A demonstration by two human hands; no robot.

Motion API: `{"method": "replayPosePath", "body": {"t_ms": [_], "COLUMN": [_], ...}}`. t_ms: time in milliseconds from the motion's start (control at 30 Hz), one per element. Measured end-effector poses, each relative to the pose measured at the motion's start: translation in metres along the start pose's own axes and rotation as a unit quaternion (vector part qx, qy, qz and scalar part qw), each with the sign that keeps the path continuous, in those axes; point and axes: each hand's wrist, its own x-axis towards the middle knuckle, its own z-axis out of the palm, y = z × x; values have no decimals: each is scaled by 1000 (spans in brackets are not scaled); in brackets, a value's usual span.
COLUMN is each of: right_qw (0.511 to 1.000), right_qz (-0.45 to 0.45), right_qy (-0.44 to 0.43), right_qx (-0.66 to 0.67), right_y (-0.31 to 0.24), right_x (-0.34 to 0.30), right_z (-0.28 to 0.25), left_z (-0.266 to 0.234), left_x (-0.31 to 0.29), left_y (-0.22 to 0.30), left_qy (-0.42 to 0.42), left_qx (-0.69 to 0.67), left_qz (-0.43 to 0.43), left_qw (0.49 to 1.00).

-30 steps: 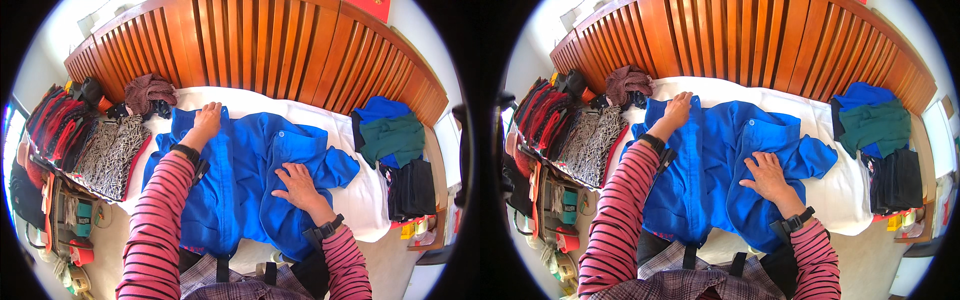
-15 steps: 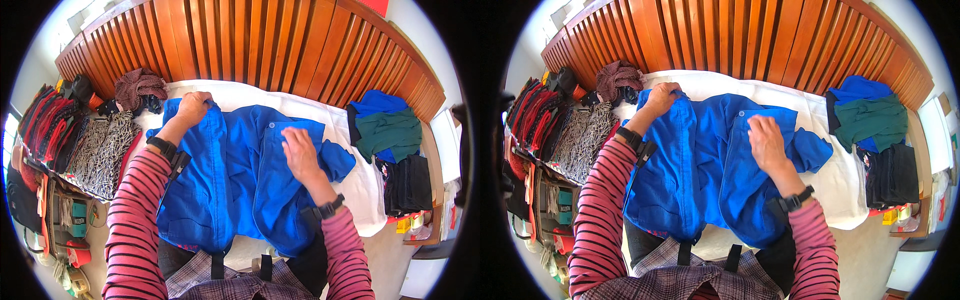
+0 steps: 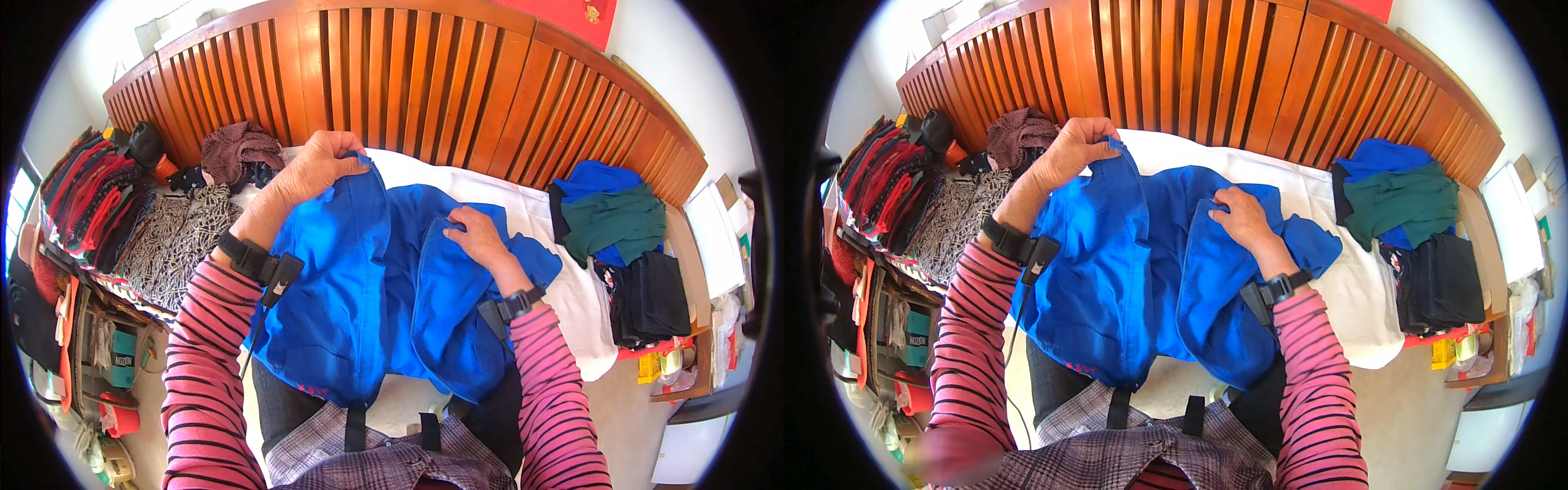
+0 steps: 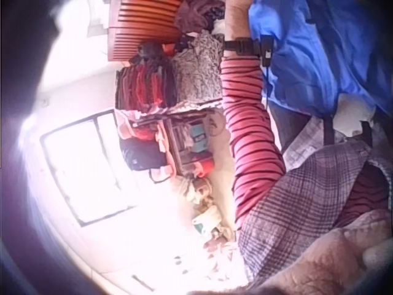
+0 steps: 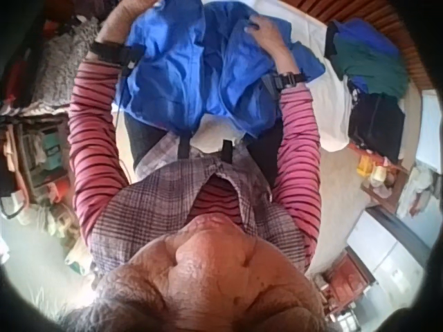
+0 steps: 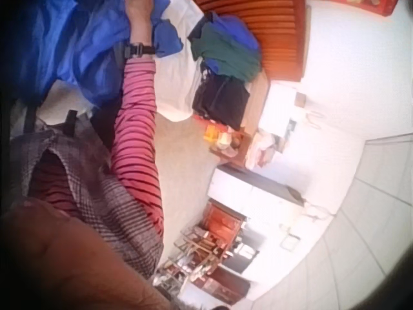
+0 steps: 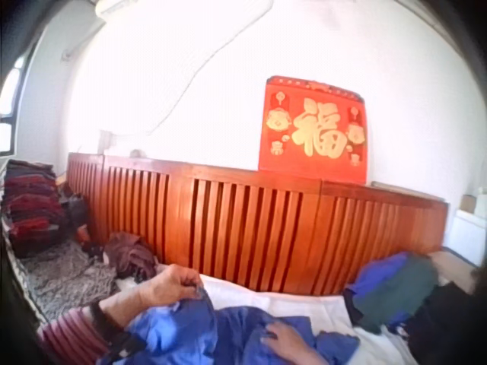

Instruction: The person folds a patterned shirt and places it on a stack of folded clothes. Then, the person unfolds a blue jacket, smooths it out, and begins folding it on the bed.

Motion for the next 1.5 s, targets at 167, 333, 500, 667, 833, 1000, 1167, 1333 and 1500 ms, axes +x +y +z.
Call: {"method": "replayPosePath", "body": {"t_ms": [167, 333, 500, 667, 833, 1000, 1167, 1333, 1500], "right_qw": [955, 998, 992, 985, 984, 971, 971, 966, 966], "right_qz": [-48, -36, -55, -59, -60, -59, -54, -54, -64], "right_qy": [-77, -6, 15, 9, -39, -76, -83, -67, -64], "right_qx": [281, 49, 109, 159, 162, 220, 216, 244, 244], "right_y": [-24, -40, -34, -40, -49, -57, -59, -59, -59], "right_x": [-41, -40, -43, -43, -42, -43, -42, -44, -45], "right_z": [-55, -41, -16, -3, 0, 4, 10, 12, 10], "left_z": [22, 75, 100, 108, 114, 116, 115, 114, 115], "left_x": [-23, -20, -31, -35, -42, -47, -47, -47, -47], "left_y": [12, -29, -72, -81, -81, -89, -95, -96, -95], "left_qy": [-86, -23, -24, -46, -54, -33, -61, -85, -87], "left_qx": [-217, 162, -17, -112, -247, -251, -271, -265, -270], "left_qz": [93, 2, -55, -47, -59, -36, -43, -71, -54], "left_qw": [968, 987, 998, 992, 966, 967, 960, 958, 957]}}
